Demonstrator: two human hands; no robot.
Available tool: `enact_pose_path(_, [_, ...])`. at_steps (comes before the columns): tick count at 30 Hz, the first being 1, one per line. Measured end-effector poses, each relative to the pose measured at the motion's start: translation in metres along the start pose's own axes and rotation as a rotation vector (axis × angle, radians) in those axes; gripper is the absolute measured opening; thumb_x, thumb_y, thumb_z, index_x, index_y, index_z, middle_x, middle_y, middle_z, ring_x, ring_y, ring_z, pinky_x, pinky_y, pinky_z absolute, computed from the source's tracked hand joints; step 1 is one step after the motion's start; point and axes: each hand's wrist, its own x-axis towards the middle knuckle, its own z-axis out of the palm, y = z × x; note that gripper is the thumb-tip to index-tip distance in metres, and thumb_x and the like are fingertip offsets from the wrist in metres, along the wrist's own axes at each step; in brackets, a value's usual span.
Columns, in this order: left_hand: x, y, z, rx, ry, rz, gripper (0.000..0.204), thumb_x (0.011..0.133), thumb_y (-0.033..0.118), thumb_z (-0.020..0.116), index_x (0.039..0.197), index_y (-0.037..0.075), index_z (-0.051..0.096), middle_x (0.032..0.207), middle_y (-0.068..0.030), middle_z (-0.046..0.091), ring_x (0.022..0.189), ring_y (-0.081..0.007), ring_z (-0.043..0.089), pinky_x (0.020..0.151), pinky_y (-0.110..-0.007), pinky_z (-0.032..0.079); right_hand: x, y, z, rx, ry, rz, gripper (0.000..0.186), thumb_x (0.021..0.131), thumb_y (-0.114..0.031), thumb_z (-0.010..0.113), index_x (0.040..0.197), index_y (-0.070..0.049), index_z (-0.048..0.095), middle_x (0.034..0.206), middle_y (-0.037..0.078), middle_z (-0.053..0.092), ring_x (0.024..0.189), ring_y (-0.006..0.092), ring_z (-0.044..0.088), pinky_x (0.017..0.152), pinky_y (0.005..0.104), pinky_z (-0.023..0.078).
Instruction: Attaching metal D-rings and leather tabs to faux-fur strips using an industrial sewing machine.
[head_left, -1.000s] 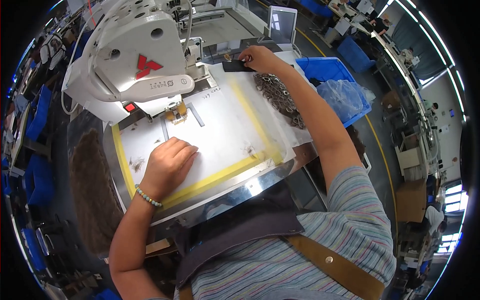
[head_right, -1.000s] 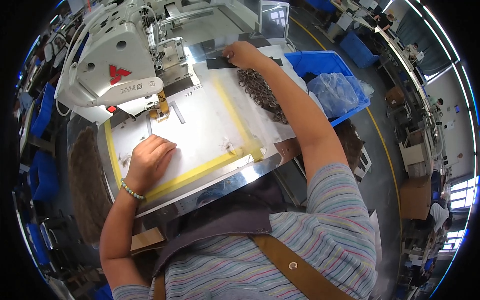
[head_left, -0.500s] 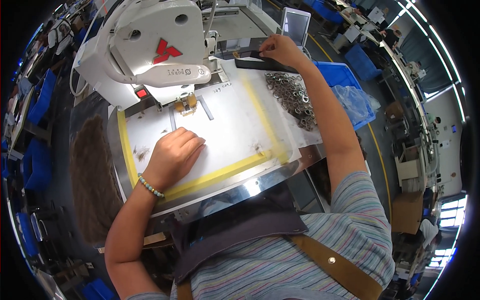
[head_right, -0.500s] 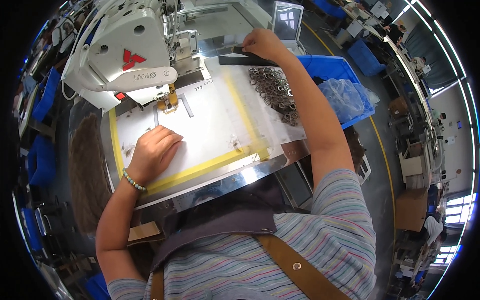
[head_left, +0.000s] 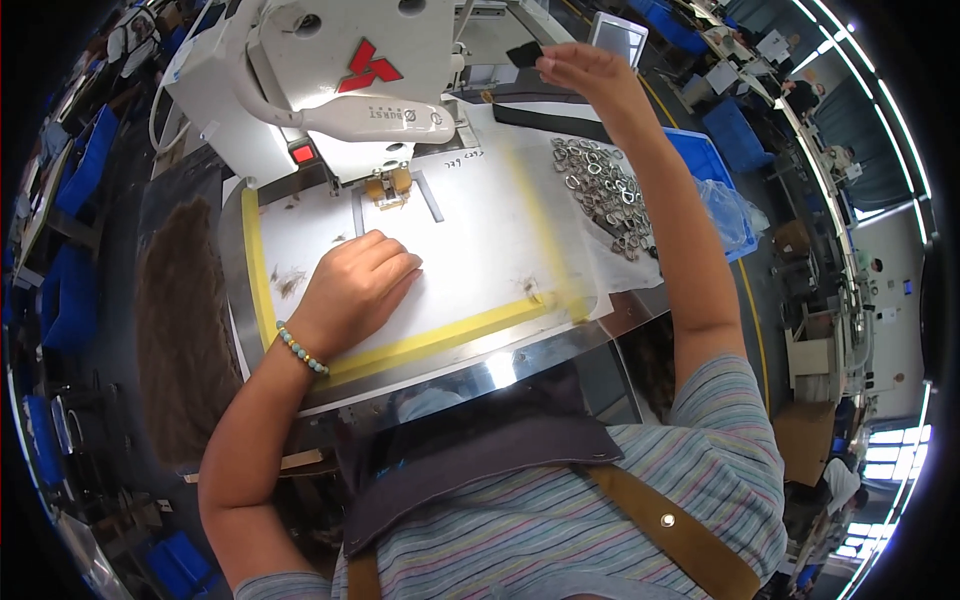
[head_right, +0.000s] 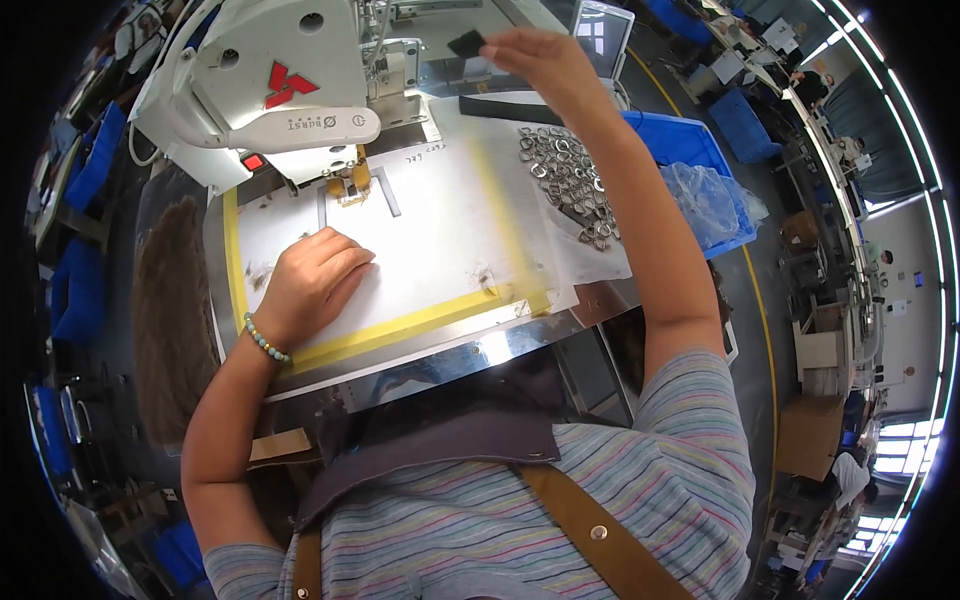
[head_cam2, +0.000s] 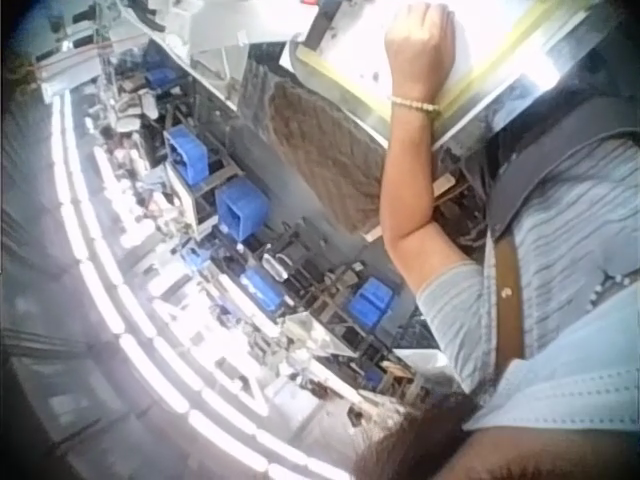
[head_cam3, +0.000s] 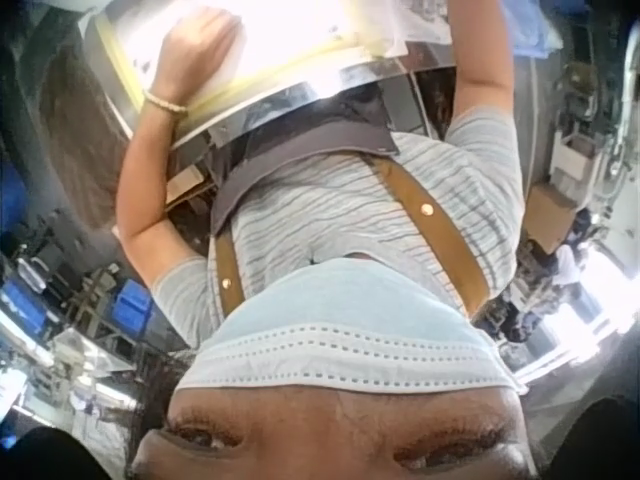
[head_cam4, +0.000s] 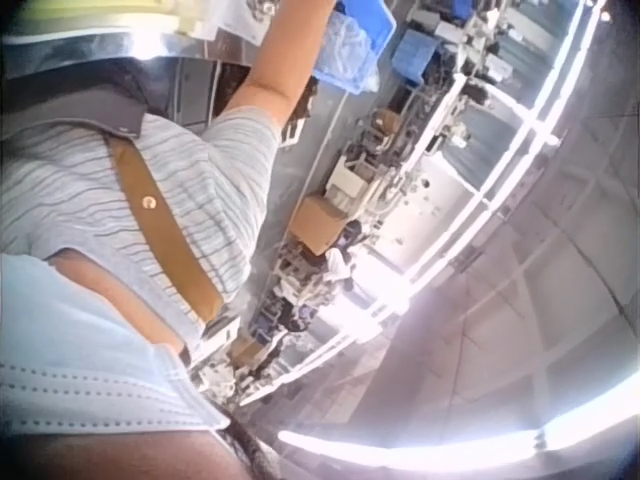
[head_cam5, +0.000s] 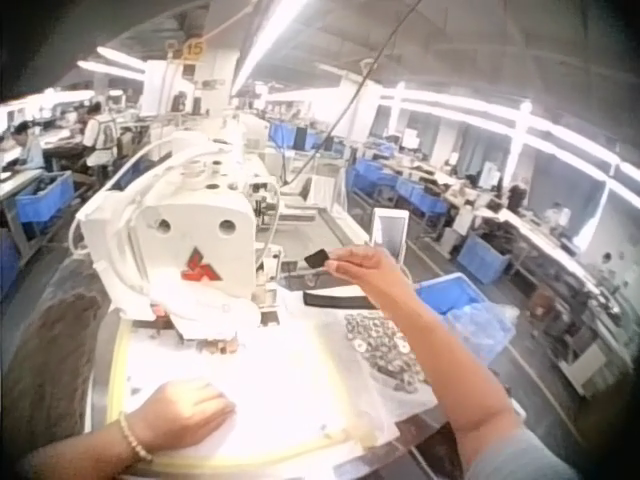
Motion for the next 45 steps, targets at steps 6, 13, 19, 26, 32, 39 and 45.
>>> enact_pose_path(6, [0.004, 0.001, 0.003, -0.006, 0.002, 0.019, 0.014, 0.088, 0.005, 0.08, 0.1, 0.004, 0.073, 0.092, -0.0076, 0.071, 0.085, -0.025, 0.069, 0.072, -0.037, 0.054, -0.101, 0.001, 0.06, 0.24, -0.424, 0.04, 0.012, 0.096, -0.01, 0.079, 0.107, -0.006, 0.083, 0.154, 0.012, 0.063, 0.136, 0.0206, 0.062, 0.113, 0.0361, 0.05])
enact_pose_path(13, [0.004, 0.004, 0.003, -0.019, 0.009, 0.019, 0.023, 0.086, 0.004, 0.08, 0.108, 0.004, 0.072, 0.11, -0.0079, 0.074, 0.093, -0.0259, 0.071, 0.076, -0.038, 0.056, -0.135, -0.024, 0.072, 0.024, -0.601, -0.188, 0.019, 0.097, -0.017, 0.079, 0.112, -0.008, 0.084, 0.159, 0.012, 0.058, 0.153, 0.0318, 0.046, 0.119, 0.0443, 0.045])
enact_pose_path(19, [0.007, 0.014, 0.003, 0.015, -0.023, 0.111, 0.037, 0.085, 0.006, 0.081, 0.12, 0.003, 0.074, 0.131, -0.0101, 0.073, 0.113, -0.0296, 0.07, 0.095, -0.038, 0.06, -0.114, -0.012, 0.071, -0.277, -0.529, -0.397, 0.039, 0.107, -0.023, 0.063, 0.144, -0.008, 0.067, 0.163, 0.012, 0.053, 0.159, 0.0333, 0.037, 0.129, 0.0512, 0.03])
enact_pose_path(26, [0.001, 0.027, 0.016, 0.001, -0.247, 0.195, 0.052, 0.09, 0.027, 0.079, 0.135, 0.003, 0.07, 0.148, -0.0071, 0.065, 0.137, -0.0299, 0.06, 0.111, -0.043, 0.053, -0.12, 0.01, 0.104, -0.879, -0.286, -0.476, 0.074, 0.106, -0.051, 0.059, 0.145, 0.011, 0.056, 0.159, 0.03, 0.05, 0.151, 0.0401, 0.045, 0.127, 0.0584, 0.029])
enact_pose_path(32, [0.001, 0.024, 0.015, 0.012, -0.266, 0.184, 0.054, 0.09, 0.027, 0.08, 0.137, 0.004, 0.068, 0.147, -0.0087, 0.066, 0.136, -0.0299, 0.06, 0.111, -0.043, 0.052, -0.11, 0.002, 0.118, -0.977, -0.175, -0.422, 0.083, 0.104, -0.06, 0.058, 0.135, 0.017, 0.062, 0.142, 0.039, 0.06, 0.137, 0.0467, 0.057, 0.121, 0.0579, 0.036])
enact_pose_path(39, [0.0, 0.014, 0.006, 0.099, -0.243, 0.09, 0.057, 0.089, 0.028, 0.08, 0.138, 0.003, 0.066, 0.148, -0.0101, 0.065, 0.137, -0.0315, 0.06, 0.11, -0.044, 0.051, -0.099, -0.046, 0.122, -1.038, -0.576, -0.099, 0.085, 0.104, -0.063, 0.056, 0.133, 0.016, 0.063, 0.127, 0.041, 0.066, 0.129, 0.0474, 0.063, 0.114, 0.0566, 0.042])
enact_pose_path(45, [0.001, 0.012, 0.011, 0.121, -0.236, 0.066, 0.061, 0.09, 0.032, 0.08, 0.14, 0.002, 0.065, 0.151, -0.0112, 0.062, 0.142, -0.0322, 0.056, 0.113, -0.044, 0.049, -0.083, 0.014, 0.122, -0.824, -0.236, -0.436, 0.084, 0.106, -0.063, 0.053, 0.147, 0.009, 0.057, 0.152, 0.034, 0.055, 0.143, 0.0456, 0.053, 0.12, 0.0563, 0.037])
